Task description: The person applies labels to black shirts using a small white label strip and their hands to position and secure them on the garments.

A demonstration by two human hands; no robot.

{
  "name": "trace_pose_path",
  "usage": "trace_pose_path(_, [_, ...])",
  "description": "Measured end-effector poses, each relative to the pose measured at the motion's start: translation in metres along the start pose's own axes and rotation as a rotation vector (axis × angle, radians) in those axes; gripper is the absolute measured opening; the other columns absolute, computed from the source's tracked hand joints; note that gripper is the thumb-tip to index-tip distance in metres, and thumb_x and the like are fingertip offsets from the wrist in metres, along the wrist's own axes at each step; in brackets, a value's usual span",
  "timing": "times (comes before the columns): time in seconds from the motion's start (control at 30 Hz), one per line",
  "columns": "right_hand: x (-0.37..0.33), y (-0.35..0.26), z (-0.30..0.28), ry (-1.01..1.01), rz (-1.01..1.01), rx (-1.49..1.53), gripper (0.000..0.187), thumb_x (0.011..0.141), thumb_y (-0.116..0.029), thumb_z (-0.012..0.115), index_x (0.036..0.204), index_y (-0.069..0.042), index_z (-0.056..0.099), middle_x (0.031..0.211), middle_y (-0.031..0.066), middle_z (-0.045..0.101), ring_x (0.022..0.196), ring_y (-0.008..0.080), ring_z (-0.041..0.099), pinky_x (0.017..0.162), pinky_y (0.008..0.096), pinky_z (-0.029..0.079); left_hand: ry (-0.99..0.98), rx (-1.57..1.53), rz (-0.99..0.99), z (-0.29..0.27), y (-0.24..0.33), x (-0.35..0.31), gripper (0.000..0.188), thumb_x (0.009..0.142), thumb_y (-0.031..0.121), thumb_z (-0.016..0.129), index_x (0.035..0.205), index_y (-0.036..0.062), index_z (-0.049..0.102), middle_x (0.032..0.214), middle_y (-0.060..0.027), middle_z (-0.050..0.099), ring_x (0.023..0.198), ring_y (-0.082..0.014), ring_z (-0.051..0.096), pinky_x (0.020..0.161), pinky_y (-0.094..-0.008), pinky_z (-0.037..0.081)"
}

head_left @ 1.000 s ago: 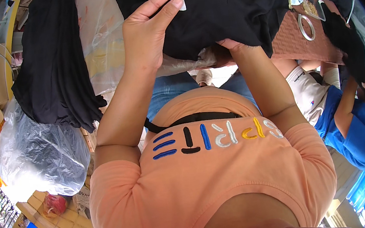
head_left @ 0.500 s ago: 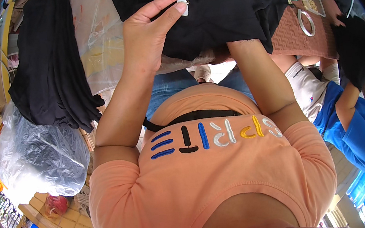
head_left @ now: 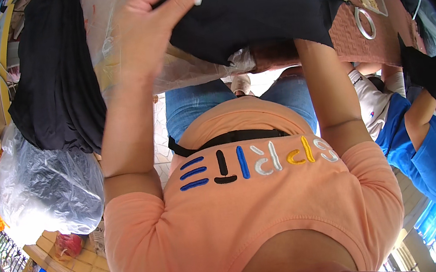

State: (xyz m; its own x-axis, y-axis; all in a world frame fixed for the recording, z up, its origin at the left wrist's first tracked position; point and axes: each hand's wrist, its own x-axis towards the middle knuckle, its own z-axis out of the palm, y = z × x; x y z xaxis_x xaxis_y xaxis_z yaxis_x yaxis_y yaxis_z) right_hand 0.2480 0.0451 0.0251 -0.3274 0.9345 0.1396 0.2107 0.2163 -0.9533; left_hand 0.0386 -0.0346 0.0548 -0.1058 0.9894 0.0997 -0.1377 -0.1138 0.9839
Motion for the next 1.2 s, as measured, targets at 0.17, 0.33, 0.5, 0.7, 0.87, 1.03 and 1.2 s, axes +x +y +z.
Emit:
trace_pose_path(0.17, [-0.037,0.01,0.011,-0.146,0.373,-0.116,0.047,0.085,-0.03,0.069,0.125,-0.007,0.058,0.114,0.0175,0.063,0.105,0.0312,0.061,0.089,0.0352,0.047,-0.194,1.114,-0.044,-0.041,0.027,0.027,0.056,0.082,0.013,0.068,0.134,0.0034,0.049,0.12,-0.0132,0.06,0.113,-0.0192,0.055,0.096,-0.0276,0.041])
trace_pose_path(0.33, [-0.09,0.05,0.021,-0.002,-0.186,-0.502,0.049,0.084,-0.031,0.07,0.125,-0.009,0.058,0.111,0.0191,0.064,0.099,0.0342,0.064,0.084,0.037,0.051,0.055,1.533,0.413,-0.088,-0.03,0.008,0.056,0.08,0.043,0.072,0.125,0.0112,0.061,0.103,-0.0138,0.067,0.101,-0.0266,0.063,0.088,-0.036,0.048])
trace_pose_path(0.5, [-0.081,0.034,0.022,-0.081,-0.222,-0.559,0.05,0.084,-0.025,0.068,0.131,-0.012,0.054,0.121,0.0178,0.059,0.102,0.0345,0.062,0.086,0.0377,0.05,-0.07,1.126,0.417,0.008,-0.056,-0.027,0.055,0.076,0.027,0.076,0.123,0.0064,0.059,0.12,-0.0106,0.058,0.112,-0.0275,0.052,0.096,-0.0386,0.042])
trace_pose_path(0.7, [-0.062,0.021,0.006,-0.129,-0.48,-0.715,0.051,0.08,-0.016,0.07,0.129,-0.013,0.055,0.121,0.0142,0.059,0.107,0.0314,0.059,0.086,0.0385,0.049,-0.034,1.102,0.421,0.035,-0.106,0.012,0.039,0.072,0.017,0.074,0.11,0.0108,0.065,0.105,-0.0058,0.062,0.104,-0.0263,0.056,0.087,-0.0395,0.043])
trace_pose_path(0.87, [-0.052,0.008,-0.01,-0.017,-0.61,-0.765,0.046,0.074,-0.014,0.074,0.119,-0.009,0.062,0.117,0.0117,0.061,0.106,0.0313,0.059,0.085,0.0379,0.049,-0.012,0.9,0.459,0.044,-0.091,0.015,0.033,0.066,0.006,0.074,0.097,0.0144,0.068,0.094,-0.0009,0.064,0.092,-0.0228,0.059,0.083,-0.0391,0.043])
trace_pose_path(1.03, [-0.017,0.02,-0.022,-0.1,-0.515,-0.739,0.033,0.079,-0.002,0.066,0.111,0.001,0.063,0.12,0.0183,0.06,0.11,0.0336,0.059,0.092,0.0334,0.047,0.036,0.912,0.565,0.053,-0.085,0.016,0.047,0.062,0.002,0.075,0.106,0.0161,0.063,0.102,-0.0027,0.061,0.099,-0.0263,0.056,0.087,-0.0405,0.042])
trace_pose_path(1.2, [-0.014,0.008,-0.067,-0.561,0.068,-0.008,0.022,0.089,-0.002,0.059,0.11,0.004,0.062,0.112,0.0048,0.065,0.1,0.0134,0.061,0.091,0.0238,0.045,-0.134,0.8,0.095,0.019,-0.073,0.028,0.039,0.069,0.001,0.067,0.107,0.0094,0.064,0.104,-0.0132,0.065,0.107,-0.0326,0.057,0.097,-0.0368,0.041])
